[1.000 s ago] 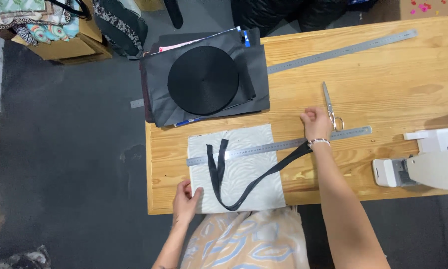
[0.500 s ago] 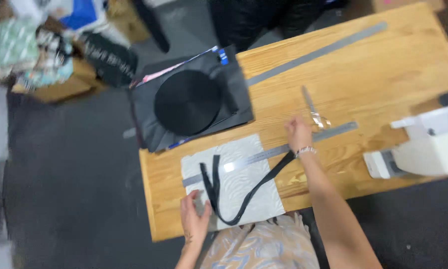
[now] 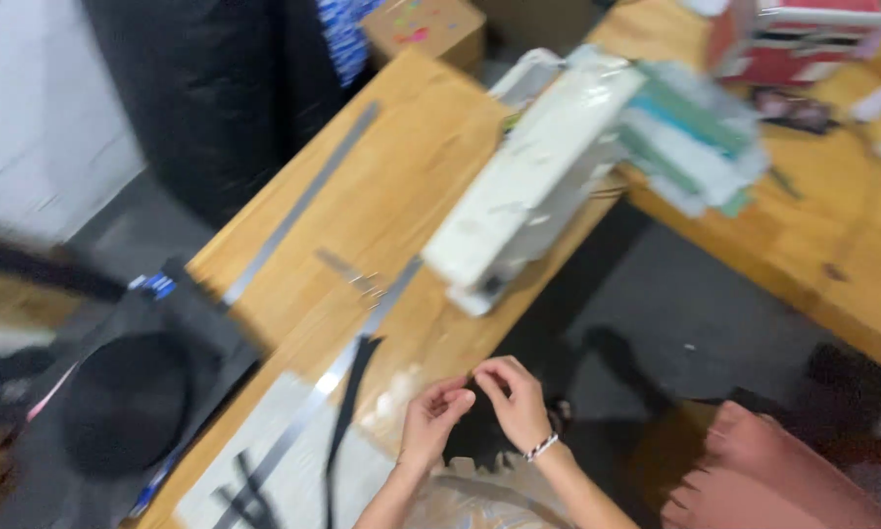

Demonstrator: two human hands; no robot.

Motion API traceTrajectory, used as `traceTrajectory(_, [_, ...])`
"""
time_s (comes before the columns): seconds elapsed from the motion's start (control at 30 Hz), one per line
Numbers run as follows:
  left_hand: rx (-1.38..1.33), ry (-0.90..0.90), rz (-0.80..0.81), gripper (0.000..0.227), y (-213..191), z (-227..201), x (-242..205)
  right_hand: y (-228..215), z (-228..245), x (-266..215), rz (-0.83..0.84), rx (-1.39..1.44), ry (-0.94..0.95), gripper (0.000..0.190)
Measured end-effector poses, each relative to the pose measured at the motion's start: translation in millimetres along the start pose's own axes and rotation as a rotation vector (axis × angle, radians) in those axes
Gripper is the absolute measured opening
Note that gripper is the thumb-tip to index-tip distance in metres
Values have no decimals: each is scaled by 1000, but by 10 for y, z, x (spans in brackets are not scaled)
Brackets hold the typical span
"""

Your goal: The person measures and cuts a black fabric strap using scissors and a metal ruler on a wooden workbench. They then handle a circular black fabric piece and a green fabric strip, moving between the workbench and a sewing machine area.

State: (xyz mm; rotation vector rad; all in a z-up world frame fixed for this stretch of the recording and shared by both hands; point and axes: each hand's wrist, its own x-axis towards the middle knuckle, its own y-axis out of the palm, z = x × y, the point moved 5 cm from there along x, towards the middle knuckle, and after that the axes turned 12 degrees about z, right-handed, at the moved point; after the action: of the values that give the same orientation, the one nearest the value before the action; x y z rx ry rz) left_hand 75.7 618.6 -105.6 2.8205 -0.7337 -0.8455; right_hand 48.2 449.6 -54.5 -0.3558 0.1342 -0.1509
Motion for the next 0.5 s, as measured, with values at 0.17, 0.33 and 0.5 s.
traceTrajectory(0.17, [1, 23, 126, 16, 1480, -269, 645, -1468, -67, -158, -129, -107, -62, 13])
traceTrajectory(0.33, [45, 34, 241, 11, 2711, -699, 901, -2534, -259, -305, -248, -327, -146, 15])
traceTrajectory(0.5, [48, 3, 276, 12, 3359, -786, 1297, -3206, -430, -185, -294, -416, -125, 13])
